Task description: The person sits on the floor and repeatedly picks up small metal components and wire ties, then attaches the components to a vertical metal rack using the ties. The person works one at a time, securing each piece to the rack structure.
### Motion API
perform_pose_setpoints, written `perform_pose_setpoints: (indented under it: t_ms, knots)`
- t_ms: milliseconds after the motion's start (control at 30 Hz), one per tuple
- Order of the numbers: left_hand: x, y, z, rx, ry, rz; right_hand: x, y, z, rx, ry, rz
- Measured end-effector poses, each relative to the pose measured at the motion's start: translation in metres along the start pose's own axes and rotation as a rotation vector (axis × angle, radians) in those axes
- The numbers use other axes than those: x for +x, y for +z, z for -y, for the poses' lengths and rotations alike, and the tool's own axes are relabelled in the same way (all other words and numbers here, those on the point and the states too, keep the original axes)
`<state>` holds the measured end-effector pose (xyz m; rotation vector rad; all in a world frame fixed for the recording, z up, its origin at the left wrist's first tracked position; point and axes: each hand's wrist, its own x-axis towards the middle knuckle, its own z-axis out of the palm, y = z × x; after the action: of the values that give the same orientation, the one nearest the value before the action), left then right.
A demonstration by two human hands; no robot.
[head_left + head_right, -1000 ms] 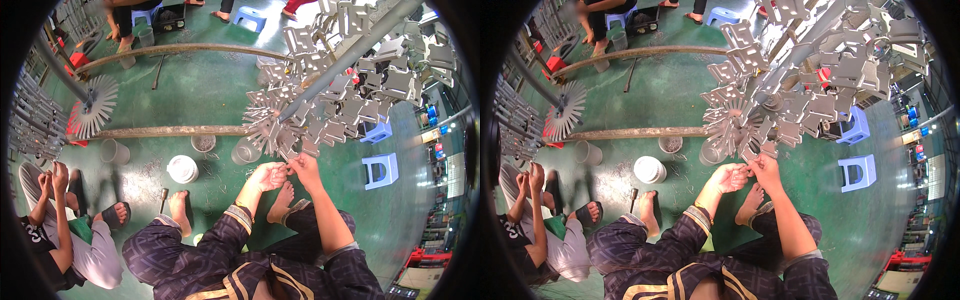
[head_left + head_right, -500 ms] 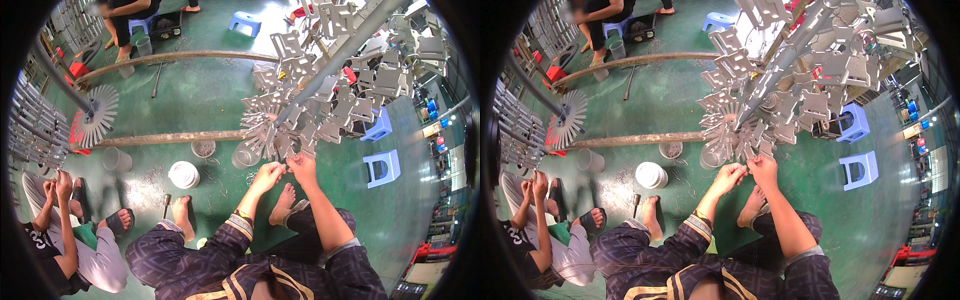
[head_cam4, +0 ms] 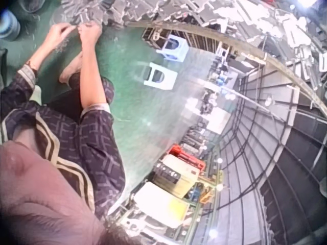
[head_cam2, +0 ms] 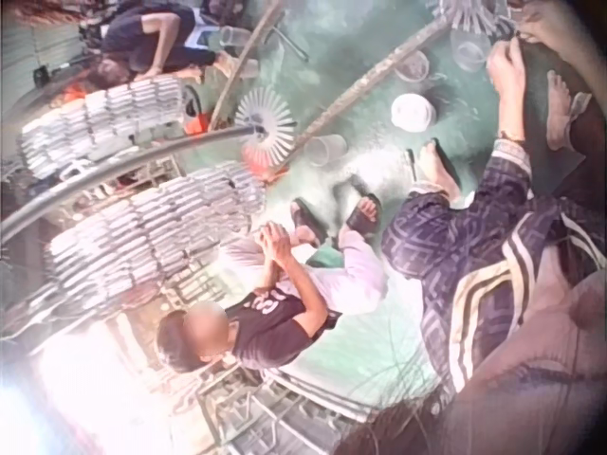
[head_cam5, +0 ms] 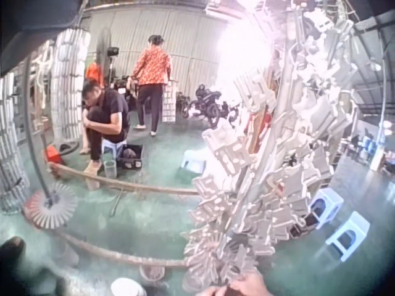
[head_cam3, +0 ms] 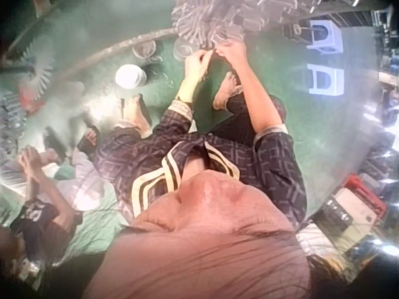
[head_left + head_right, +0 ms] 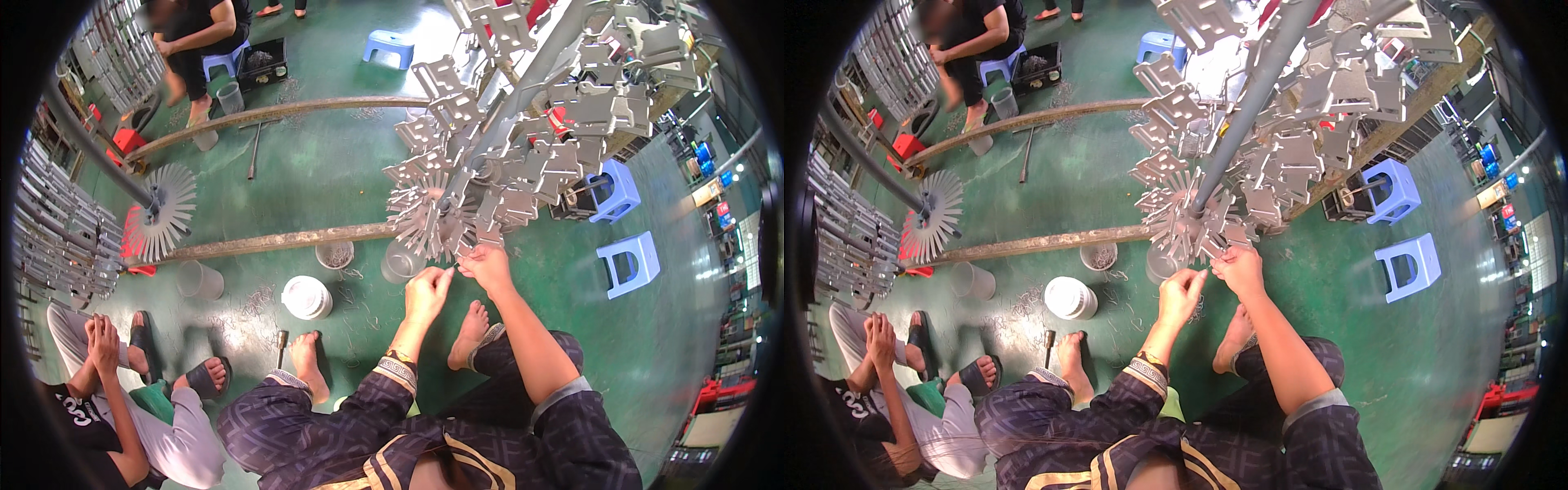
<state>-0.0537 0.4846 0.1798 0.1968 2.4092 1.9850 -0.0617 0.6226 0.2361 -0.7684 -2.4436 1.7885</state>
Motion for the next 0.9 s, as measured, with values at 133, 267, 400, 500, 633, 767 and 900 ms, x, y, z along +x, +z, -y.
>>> perform_pose_setpoints:
  t_ms: [133, 267, 400, 500, 633, 767, 900]
  knots:
    - [0.012, -0.003, 0.026, -0.474, -0.333, 0.139, 0.001, 0.003, 0.002, 0.009, 0.032, -0.024]
    - [0.022, -0.012, 0.023, -0.857, -0.526, 0.314, 0.006, 0.003, 0.0, -0.039, 0.032, 0.002]
    - [0.027, -0.014, 0.024, -0.951, -0.559, 0.353, 0.012, 0.004, -0.008, -0.073, 0.028, 0.013]
    - [0.031, -0.015, 0.023, -0.935, -0.574, 0.374, 0.02, 0.005, -0.022, -0.182, -0.041, -0.031]
    - [0.036, -0.014, 0.024, -0.898, -0.535, 0.387, 0.02, 0.002, -0.025, -0.346, -0.173, -0.072]
    - [0.037, -0.01, 0.022, -0.956, -0.59, 0.335, 0.011, 0.007, -0.012, -0.35, -0.104, -0.101]
    - [0.036, -0.012, 0.021, -1.011, -0.646, 0.318, 0.001, 0.006, 0.01, -0.419, -0.091, -0.104]
